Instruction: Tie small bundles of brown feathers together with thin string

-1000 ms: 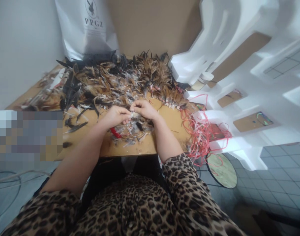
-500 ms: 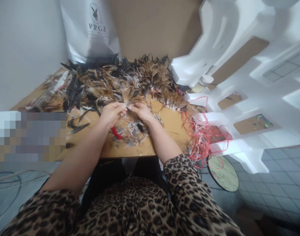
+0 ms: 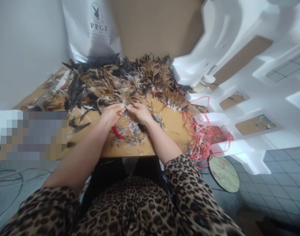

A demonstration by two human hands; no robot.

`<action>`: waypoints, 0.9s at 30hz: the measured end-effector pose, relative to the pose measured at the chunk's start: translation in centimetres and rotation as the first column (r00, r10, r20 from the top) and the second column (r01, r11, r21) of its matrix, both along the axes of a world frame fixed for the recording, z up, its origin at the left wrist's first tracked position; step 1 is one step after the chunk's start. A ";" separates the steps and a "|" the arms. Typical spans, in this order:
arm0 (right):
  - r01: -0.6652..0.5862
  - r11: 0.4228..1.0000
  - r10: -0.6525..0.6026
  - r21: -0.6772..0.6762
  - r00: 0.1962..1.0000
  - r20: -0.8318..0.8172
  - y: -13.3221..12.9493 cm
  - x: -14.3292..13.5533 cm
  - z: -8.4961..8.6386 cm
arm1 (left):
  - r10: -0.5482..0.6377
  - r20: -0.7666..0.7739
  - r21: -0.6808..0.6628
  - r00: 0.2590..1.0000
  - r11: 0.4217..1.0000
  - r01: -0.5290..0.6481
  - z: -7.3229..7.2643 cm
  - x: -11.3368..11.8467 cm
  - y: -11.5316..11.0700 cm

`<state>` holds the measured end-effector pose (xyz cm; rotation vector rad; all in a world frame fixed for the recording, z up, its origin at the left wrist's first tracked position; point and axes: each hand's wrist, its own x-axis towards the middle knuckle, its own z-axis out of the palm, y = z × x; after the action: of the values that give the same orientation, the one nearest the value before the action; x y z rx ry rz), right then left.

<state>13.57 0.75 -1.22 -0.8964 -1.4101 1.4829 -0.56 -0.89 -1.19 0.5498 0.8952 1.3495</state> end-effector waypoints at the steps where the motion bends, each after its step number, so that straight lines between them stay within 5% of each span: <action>1: 0.013 0.997 -0.014 -0.078 1.000 -0.010 0.1 0.1 0.0 | -0.008 0.033 -0.015 0.999 1.000 0.008 0.1 -0.2 0.1; 5: 0.102 0.965 -0.108 -0.242 0.994 -0.013 0.8 1.0 0.3 | -0.002 0.129 -0.059 0.992 0.998 0.010 0.4 -0.7 0.2; 11: 0.185 0.977 -0.189 -0.107 0.981 -0.030 0.6 1.4 1.1 | -0.018 0.174 -0.089 0.985 0.995 0.034 1.1 -0.8 -0.1; 17: -0.017 0.981 0.001 -0.194 0.997 -0.080 0.0 0.2 0.2 | -0.156 0.255 -0.066 0.954 0.982 0.178 1.4 -0.7 -0.6; 23: -0.243 0.878 0.122 -0.411 0.947 -0.298 0.3 0.5 -0.1 | -0.354 -0.046 0.068 0.934 0.932 0.356 1.2 0.5 -1.8; 27: -0.280 0.842 0.146 -0.461 0.941 -0.305 0.2 1.1 0.6 | -0.391 -0.145 0.080 0.909 0.911 0.405 1.5 0.7 -2.4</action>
<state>14.69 0.97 -0.61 -0.8229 -0.9646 2.1163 0.18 -3.32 0.35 0.8623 0.7613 1.0004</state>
